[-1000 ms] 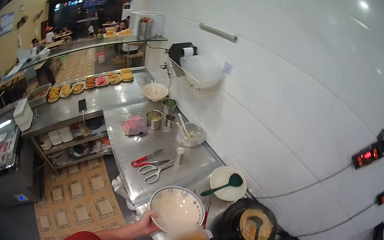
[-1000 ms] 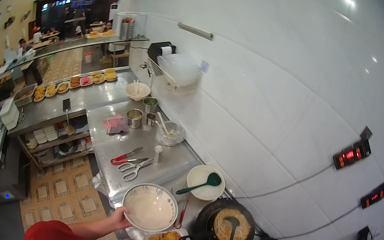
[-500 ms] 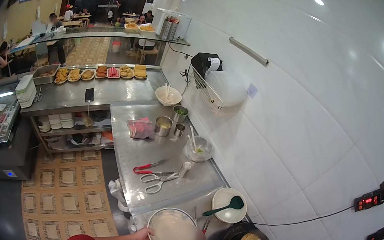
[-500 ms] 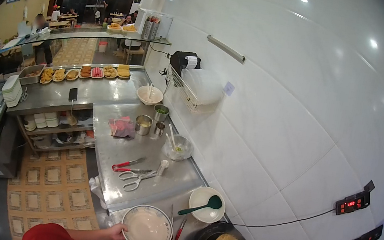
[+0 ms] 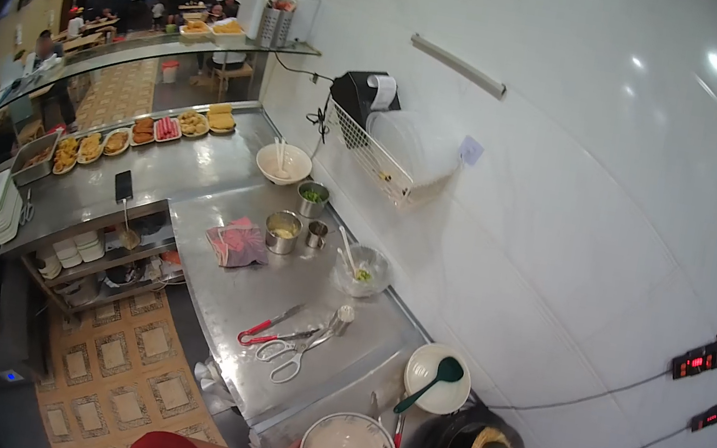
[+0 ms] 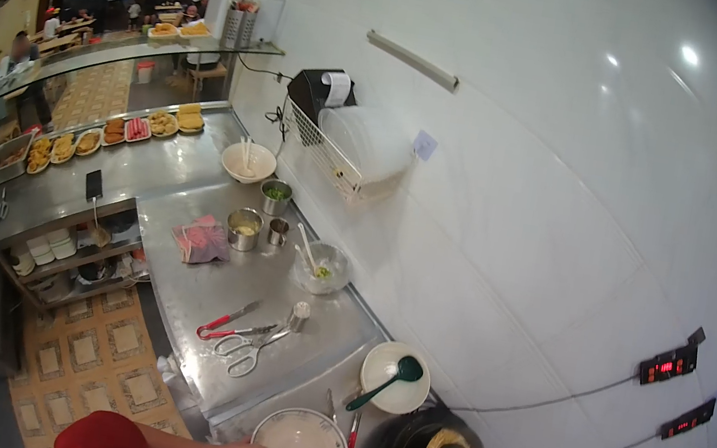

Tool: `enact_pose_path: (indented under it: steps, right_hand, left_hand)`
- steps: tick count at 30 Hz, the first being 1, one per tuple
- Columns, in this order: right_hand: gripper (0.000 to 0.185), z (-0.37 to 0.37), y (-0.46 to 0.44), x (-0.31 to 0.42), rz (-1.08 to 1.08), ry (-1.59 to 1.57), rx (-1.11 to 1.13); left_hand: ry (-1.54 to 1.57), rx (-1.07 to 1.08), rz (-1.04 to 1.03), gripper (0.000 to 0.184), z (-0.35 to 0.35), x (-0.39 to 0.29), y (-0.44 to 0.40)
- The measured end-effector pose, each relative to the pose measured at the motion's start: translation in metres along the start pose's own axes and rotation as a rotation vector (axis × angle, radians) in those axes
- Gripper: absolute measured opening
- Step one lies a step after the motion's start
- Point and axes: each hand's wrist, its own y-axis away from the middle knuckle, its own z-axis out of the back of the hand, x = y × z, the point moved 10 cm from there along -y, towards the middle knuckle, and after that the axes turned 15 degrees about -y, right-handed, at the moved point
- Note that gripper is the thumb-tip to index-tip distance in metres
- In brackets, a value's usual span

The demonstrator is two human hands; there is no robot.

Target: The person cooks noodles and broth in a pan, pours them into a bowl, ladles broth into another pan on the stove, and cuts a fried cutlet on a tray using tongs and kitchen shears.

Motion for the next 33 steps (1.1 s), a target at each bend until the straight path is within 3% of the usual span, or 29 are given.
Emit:
enact_pose_path:
  steps: [1, 4, 8, 9, 11, 12, 14, 17, 18, 19, 22, 24, 25, 26, 27, 29, 32, 33]
  right_hand:
    - [0.052, -0.001, 0.008, 0.026, -0.011, -0.027, 0.004]
    - [0.043, 0.000, 0.021, 0.057, -0.078, -0.112, 0.032]
    - [0.033, -0.010, 0.030, 0.086, -0.139, -0.178, 0.174]
    - [0.028, -0.022, 0.031, 0.085, -0.019, -0.246, 0.178]
    - [0.021, -0.026, 0.046, 0.111, 0.219, -0.153, 0.157]
    - [0.021, -0.029, 0.051, 0.115, 0.220, -0.157, 0.155]
    - [0.015, -0.057, 0.076, 0.133, 0.316, -0.169, 0.274]
    - [0.013, -0.110, 0.128, 0.092, 0.192, -0.260, 0.374]
    - [0.013, -0.111, 0.139, 0.098, 0.176, -0.259, 0.372]
    - [0.012, -0.119, 0.149, 0.110, 0.166, -0.252, 0.410]
    - [0.012, -0.133, 0.154, 0.142, 0.042, -0.290, 0.473]
    - [0.013, -0.150, 0.151, 0.166, 0.225, -0.244, 0.594]
    - [0.019, -0.161, 0.148, 0.169, 0.283, -0.110, 0.659]
    - [0.017, -0.179, 0.134, 0.171, 0.326, -0.127, 0.691]
    - [0.016, -0.196, 0.124, 0.176, 0.362, -0.143, 0.730]
    - [0.018, -0.224, 0.088, 0.207, 0.388, 0.010, 0.655]
    - [0.014, -0.277, 0.038, 0.323, 0.570, -0.010, 0.550]
    - [0.015, -0.304, 0.022, 0.353, 0.522, -0.020, 0.609]
  left_hand:
    - [-0.044, 0.054, 0.057, 0.073, -0.001, -0.006, 0.005]
    - [-0.099, 0.055, 0.034, 0.078, 0.004, -0.012, 0.008]
    - [-0.143, 0.006, 0.079, 0.048, 0.052, 0.019, 0.016]
    - [-0.108, -0.002, 0.051, 0.032, 0.062, 0.012, 0.029]
    - [0.039, -0.132, 0.143, 0.022, 0.109, 0.040, 0.038]
    - [0.037, -0.133, 0.140, 0.022, 0.106, 0.036, 0.051]
    - [-0.095, -0.427, 0.140, 0.016, 0.152, 0.007, 0.101]
    - [-0.076, -0.286, 0.013, 0.014, 0.239, 0.002, 0.073]
    - [-0.173, -0.273, -0.058, 0.013, 0.237, -0.032, 0.089]
    - [-0.245, -0.493, -0.106, 0.011, 0.231, -0.079, 0.118]
    - [-0.463, -0.543, -0.356, 0.022, 0.229, -0.187, 0.132]
    - [-0.718, -0.630, -0.680, 0.023, 0.248, -0.254, 0.107]
    - [-0.844, -0.738, -0.735, 0.025, 0.252, -0.285, 0.103]
    - [-0.877, -0.727, -0.775, 0.027, 0.231, -0.329, 0.106]
    - [-0.916, -0.732, -0.958, 0.027, 0.235, -0.361, 0.091]
    - [-0.850, -0.641, -1.071, 0.025, 0.218, -0.428, 0.084]
    - [-0.989, -0.506, -1.108, 0.026, 0.204, -0.524, 0.070]
    - [-1.002, -0.474, -1.117, 0.026, 0.204, -0.558, 0.073]
